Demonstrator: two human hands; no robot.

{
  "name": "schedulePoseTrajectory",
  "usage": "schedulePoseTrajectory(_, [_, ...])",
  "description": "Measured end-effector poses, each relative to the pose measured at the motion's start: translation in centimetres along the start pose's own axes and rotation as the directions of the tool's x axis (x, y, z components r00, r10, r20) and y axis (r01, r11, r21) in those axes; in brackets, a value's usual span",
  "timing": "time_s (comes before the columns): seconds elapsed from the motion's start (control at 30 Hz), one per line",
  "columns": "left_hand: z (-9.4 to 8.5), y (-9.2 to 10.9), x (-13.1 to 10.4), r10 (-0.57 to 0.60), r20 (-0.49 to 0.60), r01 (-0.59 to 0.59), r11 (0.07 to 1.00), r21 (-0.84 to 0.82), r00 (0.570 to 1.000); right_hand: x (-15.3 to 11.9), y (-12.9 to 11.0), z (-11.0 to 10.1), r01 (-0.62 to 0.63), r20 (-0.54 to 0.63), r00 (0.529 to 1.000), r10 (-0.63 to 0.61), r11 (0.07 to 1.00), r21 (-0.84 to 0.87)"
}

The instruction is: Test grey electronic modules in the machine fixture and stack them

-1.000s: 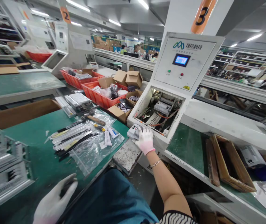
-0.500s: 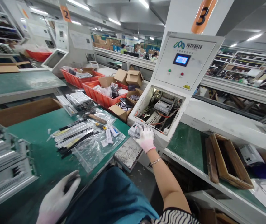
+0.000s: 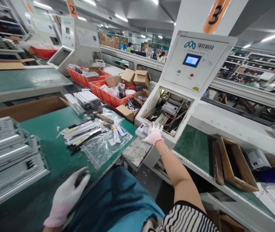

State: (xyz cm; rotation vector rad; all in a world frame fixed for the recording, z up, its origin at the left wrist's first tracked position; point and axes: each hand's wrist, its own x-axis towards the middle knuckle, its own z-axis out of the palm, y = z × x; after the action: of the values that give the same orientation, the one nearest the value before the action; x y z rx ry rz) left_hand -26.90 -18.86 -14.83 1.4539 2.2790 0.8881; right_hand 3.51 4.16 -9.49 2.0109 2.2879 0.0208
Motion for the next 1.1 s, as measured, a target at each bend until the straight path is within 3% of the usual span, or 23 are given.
schedulePoseTrajectory(0.1, [0.1, -0.1, -0.1, 0.027, -0.018, -0.028, 1.000, -0.015, 0.999, 0.8, 0.6, -0.2, 0.002, 0.112, 0.994, -0.005, 1.000, 0.026])
schedulePoseTrajectory(0.2, [0.2, -0.1, -0.1, 0.041, -0.018, -0.041, 0.999, -0.031, 0.999, 1.4, 1.1, -0.2, 0.041, 0.134, 0.990, -0.044, 0.999, 0.028])
schedulePoseTrajectory(0.57, [0.7, 0.1, -0.7, 0.051, 0.002, -0.051, 0.992, -0.117, 0.999, 0.3, 1.9, -0.2, 0.073, 0.003, 0.997, -0.074, 0.996, 0.049])
schedulePoseTrajectory(0.7, [0.3, 0.6, -0.9, -0.022, -0.018, 0.018, 0.973, -0.228, 1.000, -1.0, 2.6, -1.1, 0.221, -0.109, 0.971, -0.214, 0.974, 0.053])
schedulePoseTrajectory(0.77, [0.2, 1.9, -1.0, -0.067, -0.020, 0.056, 0.939, -0.339, 0.998, -2.0, 2.6, -2.0, 0.366, -0.194, 0.916, -0.350, 0.929, 0.054])
schedulePoseTrajectory(0.83, [0.4, 3.9, -1.2, -0.060, 0.015, 0.059, 0.853, -0.519, 0.998, -3.2, 2.1, -2.9, 0.518, -0.265, 0.832, -0.488, 0.854, 0.053])
schedulePoseTrajectory(0.93, [1.6, 6.9, -1.3, 0.069, 0.101, 0.043, 0.576, -0.816, 0.993, -5.1, 0.2, -4.0, 0.701, -0.327, 0.687, -0.649, 0.711, 0.060])
schedulePoseTrajectory(1.03, [3.1, 8.4, -1.5, 0.153, 0.172, 0.103, 0.378, -0.920, 0.973, -6.8, -2.3, -4.3, 0.814, -0.349, 0.560, -0.752, 0.579, 0.059])
schedulePoseTrajectory(1.1, [3.8, 8.3, -2.1, 0.135, 0.185, 0.129, 0.348, -0.929, 0.973, -7.7, -3.9, -4.1, 0.854, -0.349, 0.502, -0.791, 0.518, 0.055])
